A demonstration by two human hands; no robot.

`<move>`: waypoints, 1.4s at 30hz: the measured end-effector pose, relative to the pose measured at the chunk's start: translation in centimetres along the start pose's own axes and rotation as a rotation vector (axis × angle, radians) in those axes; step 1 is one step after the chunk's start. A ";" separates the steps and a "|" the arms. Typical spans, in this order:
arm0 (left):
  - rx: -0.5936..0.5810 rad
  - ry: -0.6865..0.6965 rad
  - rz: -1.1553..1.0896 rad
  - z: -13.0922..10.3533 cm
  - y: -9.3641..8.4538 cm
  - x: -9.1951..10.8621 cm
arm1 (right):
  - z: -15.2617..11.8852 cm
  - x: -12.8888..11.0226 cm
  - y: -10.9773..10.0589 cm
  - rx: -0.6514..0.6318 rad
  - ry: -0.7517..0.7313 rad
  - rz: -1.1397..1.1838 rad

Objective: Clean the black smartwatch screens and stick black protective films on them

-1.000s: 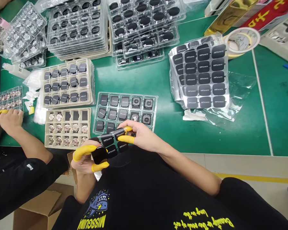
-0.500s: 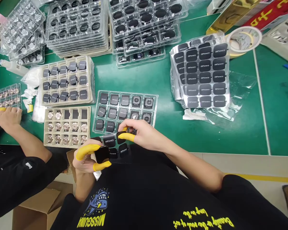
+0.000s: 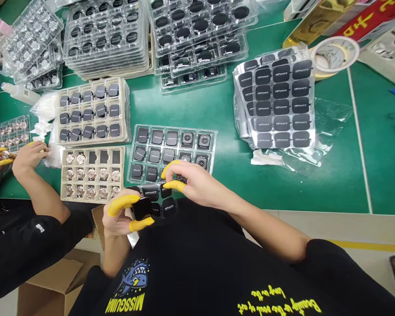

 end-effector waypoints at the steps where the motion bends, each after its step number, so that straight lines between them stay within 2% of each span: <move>1: 0.011 -0.005 -0.025 -0.1 -0.1 -0.6 | 0.0 -0.4 -0.3 0.028 -0.056 -0.042; 4: 0.041 -0.040 -0.140 -0.5 -0.6 -2.9 | -0.4 -2.2 -0.5 0.073 -0.258 -0.158; 7: 0.090 -0.092 -0.232 -0.7 -1.3 -5.4 | -1.5 -4.4 -0.3 0.058 -0.432 -0.231; 10: 0.150 -0.114 -0.271 -0.9 -1.8 -7.0 | -2.5 -6.8 -0.9 0.047 -0.495 -0.216; 12: 0.187 -0.119 -0.266 -0.9 -1.9 -7.5 | -2.3 -7.4 -2.0 0.063 -0.393 -0.141; 15: 0.199 -0.147 -0.218 -0.8 -1.2 -8.1 | -0.9 -6.8 -3.7 0.094 -0.111 0.001; 18: 0.172 -0.142 -0.182 -0.2 0.0 -8.0 | 1.5 -6.7 -3.9 0.036 0.037 0.082; 24: 0.124 -0.076 -0.211 1.5 1.2 -6.7 | 5.7 -7.3 -1.5 -0.175 0.008 0.072; 31: 0.110 -0.080 -0.145 1.2 1.3 -6.8 | 6.7 -6.0 0.8 -0.327 0.052 0.040; 42: 0.095 -0.015 -0.200 1.8 1.2 -5.9 | 6.6 -5.2 1.3 -0.311 0.082 0.026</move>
Point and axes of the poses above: each hand's wrist, its own z-axis towards the middle knuckle, its own y-axis out of the palm, x = y × z, the point moved 10 cm from there along z, towards the middle knuckle, and after that the axes turned 11 degrees about -y, right-handed, at the moved point
